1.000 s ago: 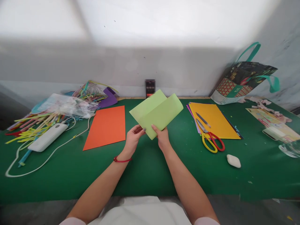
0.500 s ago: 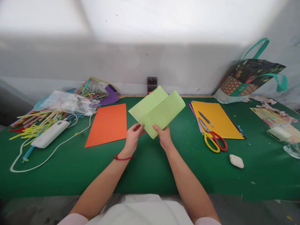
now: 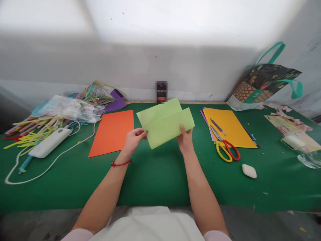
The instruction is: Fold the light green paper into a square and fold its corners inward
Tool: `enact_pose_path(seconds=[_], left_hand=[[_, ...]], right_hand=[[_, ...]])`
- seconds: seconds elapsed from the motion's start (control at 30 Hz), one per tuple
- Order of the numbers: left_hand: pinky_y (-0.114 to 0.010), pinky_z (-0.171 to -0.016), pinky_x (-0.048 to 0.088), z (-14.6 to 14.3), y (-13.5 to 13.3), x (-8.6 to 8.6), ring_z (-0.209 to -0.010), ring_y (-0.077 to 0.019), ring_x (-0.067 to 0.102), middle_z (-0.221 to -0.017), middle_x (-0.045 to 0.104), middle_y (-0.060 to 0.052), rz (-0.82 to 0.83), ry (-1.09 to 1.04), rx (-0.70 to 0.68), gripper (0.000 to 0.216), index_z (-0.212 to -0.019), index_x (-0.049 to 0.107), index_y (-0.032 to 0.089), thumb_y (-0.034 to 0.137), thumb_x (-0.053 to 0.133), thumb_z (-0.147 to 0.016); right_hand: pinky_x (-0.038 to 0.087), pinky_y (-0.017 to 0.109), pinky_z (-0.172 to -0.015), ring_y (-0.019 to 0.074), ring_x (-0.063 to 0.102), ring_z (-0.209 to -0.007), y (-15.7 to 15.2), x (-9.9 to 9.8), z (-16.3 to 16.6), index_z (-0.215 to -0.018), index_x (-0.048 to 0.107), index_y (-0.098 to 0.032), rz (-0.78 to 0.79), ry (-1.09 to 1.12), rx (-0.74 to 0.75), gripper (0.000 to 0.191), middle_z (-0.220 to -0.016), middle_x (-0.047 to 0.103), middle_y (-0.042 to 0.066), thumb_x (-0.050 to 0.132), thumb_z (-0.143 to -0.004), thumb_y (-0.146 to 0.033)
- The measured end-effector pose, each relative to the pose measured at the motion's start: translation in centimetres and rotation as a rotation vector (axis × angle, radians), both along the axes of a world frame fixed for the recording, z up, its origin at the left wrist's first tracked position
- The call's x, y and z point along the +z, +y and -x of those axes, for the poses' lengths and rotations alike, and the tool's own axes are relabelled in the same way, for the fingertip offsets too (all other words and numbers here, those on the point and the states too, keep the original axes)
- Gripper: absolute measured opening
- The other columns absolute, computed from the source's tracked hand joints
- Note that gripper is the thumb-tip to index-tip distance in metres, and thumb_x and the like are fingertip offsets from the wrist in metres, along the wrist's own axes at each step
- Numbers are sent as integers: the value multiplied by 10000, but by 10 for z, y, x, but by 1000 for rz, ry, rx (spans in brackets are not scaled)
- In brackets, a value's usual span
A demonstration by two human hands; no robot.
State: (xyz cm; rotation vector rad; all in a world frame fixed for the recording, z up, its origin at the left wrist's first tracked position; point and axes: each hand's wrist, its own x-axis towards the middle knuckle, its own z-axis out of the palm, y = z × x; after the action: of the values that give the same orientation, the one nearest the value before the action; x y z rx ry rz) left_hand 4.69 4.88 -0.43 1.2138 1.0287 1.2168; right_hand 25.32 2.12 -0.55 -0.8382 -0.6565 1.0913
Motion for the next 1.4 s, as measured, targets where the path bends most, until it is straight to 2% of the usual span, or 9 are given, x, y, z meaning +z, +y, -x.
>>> enact_pose_path(seconds=[0.2, 0.37, 0.57, 0.77, 0.93, 1.17, 1.23, 1.3, 1.4], left_hand=[[-310, -636, 563, 1, 1, -2, -646, -165, 647, -684, 696, -27, 17, 71, 49, 336, -660, 668, 177, 500, 743, -605], [-303, -589, 556, 1, 3, -6, -642, -173, 640, -651, 672, -26, 8, 97, 74, 357, -620, 625, 185, 527, 727, -622], [-288, -564, 542, 0, 3, -8, -731, -191, 656, -808, 701, -50, -41, 60, 76, 363, -828, 652, 188, 514, 697, -672], [-295, -589, 545, 2, 4, -8, -722, -191, 654, -780, 696, -54, -64, 101, 52, 371, -769, 634, 182, 542, 668, -684], [-299, -582, 548, 5, 7, -6, -664, -175, 637, -748, 678, -45, -81, 135, 24, 413, -737, 623, 182, 587, 659, -666], [-314, -588, 560, 4, 6, -6, -608, -168, 624, -617, 620, -15, -31, 175, 17, 410, -597, 549, 190, 578, 663, -668], [-302, -571, 557, 2, 5, -7, -645, -178, 636, -643, 631, -19, -44, 180, 27, 372, -637, 571, 189, 547, 668, -674], [-290, -565, 556, 0, 4, -7, -719, -192, 654, -732, 662, -30, -70, 151, 41, 334, -768, 605, 191, 501, 685, -671], [-282, -544, 551, -2, 3, -7, -750, -202, 666, -804, 681, -44, -70, 97, 46, 349, -830, 589, 191, 481, 691, -664]], right_hand=[[508, 433, -948, 252, 545, -1178, 8, -11, 8, -1280, 496, -247, 72, 134, -137, 745, -1287, 586, 63, 787, -603, -354], [536, 413, -910, 250, 573, -1143, 9, -16, 11, -1242, 526, -230, 116, 195, -160, 726, -1238, 622, 67, 802, -578, -336], [528, 415, -923, 252, 568, -1147, 10, -15, 11, -1249, 523, -213, 122, 179, -141, 746, -1226, 625, 82, 807, -576, -366], [535, 431, -897, 252, 554, -1154, 9, -16, 8, -1297, 467, -269, 116, 145, -82, 772, -1295, 574, 70, 791, -608, -397], [545, 469, -847, 259, 546, -1161, 9, -18, 3, -1286, 449, -338, 116, 139, -26, 672, -1326, 550, 46, 714, -686, -486], [512, 426, -941, 243, 562, -1157, 11, -19, 5, -1226, 518, -224, 103, 194, -189, 703, -1244, 613, 74, 797, -602, -384], [514, 435, -944, 248, 566, -1155, 12, -20, 5, -1225, 515, -220, 134, 199, -247, 724, -1255, 606, 77, 806, -583, -385], [506, 457, -954, 257, 556, -1169, 12, -20, 5, -1250, 491, -231, 159, 204, -293, 785, -1294, 577, 78, 822, -554, -381], [473, 483, -990, 259, 524, -1211, 11, -18, 5, -1303, 437, -272, 122, 199, -272, 855, -1354, 527, 66, 822, -552, -409]])
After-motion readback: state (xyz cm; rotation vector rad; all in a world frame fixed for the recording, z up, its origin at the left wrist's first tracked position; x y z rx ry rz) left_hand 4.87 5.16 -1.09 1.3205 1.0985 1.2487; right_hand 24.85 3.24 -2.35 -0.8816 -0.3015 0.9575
